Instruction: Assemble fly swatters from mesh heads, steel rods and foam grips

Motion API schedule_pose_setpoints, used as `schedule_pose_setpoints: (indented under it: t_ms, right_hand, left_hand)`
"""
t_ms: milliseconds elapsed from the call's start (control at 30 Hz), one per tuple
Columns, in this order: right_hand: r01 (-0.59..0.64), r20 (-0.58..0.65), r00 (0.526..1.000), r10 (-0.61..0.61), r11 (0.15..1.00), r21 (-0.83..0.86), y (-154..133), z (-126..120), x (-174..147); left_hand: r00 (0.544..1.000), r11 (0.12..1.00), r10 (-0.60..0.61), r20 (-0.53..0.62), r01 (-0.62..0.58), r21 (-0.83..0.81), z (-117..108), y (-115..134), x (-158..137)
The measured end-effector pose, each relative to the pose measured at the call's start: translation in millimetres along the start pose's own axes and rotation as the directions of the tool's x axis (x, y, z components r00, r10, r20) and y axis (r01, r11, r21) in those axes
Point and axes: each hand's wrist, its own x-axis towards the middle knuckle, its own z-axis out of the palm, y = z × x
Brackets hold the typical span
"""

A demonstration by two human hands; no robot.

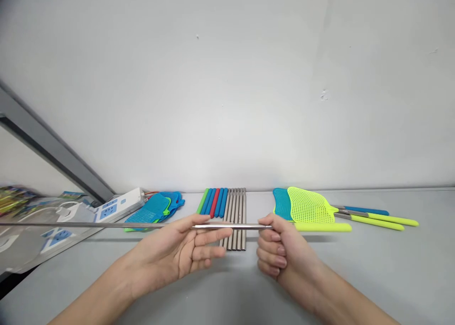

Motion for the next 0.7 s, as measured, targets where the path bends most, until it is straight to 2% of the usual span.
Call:
schedule_pose_setpoints:
  t_ms: [67,167,367,467,567,700]
  right_hand:
    - [0.071,-0.042,0.997,-0.068,0.995,0.070,-5,-6,3]
    - [0.039,-0.041,0.999,-0.035,0.993,0.113,-9,-11,8]
    - [0.029,0.064,0.998,-0.029,1.000,-0.003,-3,-4,6]
    - [0.011,0.143,0.990,0.005,0.994,-0.109,4,3,1]
    - [0.035,0.149,0.989,-0.003,0.978,-0.208,12,10,-4]
    - [0.098,0.172,0.983,-0.068,0.979,-0.176,22,15,-9]
  left_hand:
    - [0.996,0.996,0.083,-0.029,-0.082,0.032,-2,3,-1]
    - [0.985,0.983,0.169,-0.043,-0.166,0.074,-5,6,-2]
    - [0.971,0.975,0.219,-0.098,-0.214,0.063,-4,1,-2]
    - [0.980,0.977,0.199,-0.006,-0.199,0.072,-1,-3,-1]
    - [0.984,0.981,0.150,0.098,-0.160,0.105,1,-11,0]
    - [0.975,0.975,0.162,0.149,-0.182,0.130,2,-18,1]
